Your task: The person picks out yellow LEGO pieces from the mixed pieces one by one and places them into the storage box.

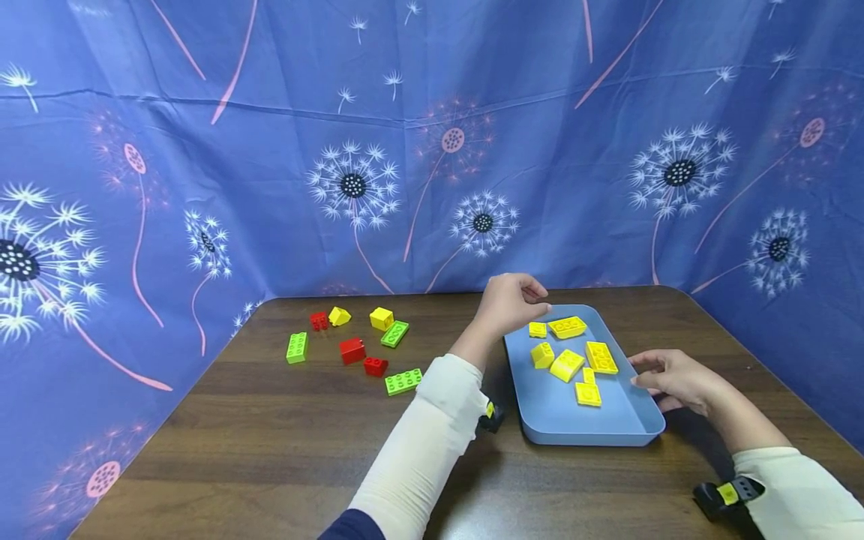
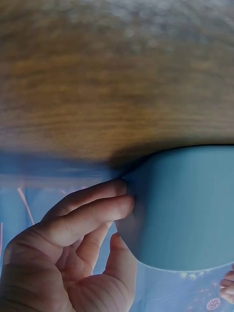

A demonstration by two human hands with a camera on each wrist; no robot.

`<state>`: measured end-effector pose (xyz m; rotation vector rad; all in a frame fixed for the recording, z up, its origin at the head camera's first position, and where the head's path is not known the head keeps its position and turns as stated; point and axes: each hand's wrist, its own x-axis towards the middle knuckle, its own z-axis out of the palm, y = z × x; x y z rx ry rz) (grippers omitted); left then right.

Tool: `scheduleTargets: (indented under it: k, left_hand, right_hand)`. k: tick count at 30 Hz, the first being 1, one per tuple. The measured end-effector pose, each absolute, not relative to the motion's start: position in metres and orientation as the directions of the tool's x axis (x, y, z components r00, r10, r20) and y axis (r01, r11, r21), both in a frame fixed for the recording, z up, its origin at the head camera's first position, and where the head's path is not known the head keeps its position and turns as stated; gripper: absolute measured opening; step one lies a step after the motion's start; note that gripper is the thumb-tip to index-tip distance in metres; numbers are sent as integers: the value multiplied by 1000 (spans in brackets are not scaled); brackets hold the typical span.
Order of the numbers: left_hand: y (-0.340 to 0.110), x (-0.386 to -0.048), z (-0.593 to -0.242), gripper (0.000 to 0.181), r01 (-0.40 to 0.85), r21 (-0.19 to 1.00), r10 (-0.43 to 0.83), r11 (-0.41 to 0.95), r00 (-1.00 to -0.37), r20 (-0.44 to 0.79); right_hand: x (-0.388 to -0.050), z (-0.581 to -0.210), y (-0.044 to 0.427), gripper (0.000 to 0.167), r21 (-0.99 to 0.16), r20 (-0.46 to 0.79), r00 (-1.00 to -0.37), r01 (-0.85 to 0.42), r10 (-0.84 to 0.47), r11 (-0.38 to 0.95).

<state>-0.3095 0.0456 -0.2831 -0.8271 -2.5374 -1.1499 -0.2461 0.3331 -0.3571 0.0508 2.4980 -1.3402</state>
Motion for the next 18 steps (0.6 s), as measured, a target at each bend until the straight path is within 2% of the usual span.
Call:
scheduleTargets:
  k: [18]
  left_hand:
    - [-50,-311,-302,16,526,617,263,586,-843,469]
  right_hand:
    - [-248,-356,335,64,-808,-299,-946,180,-127,561]
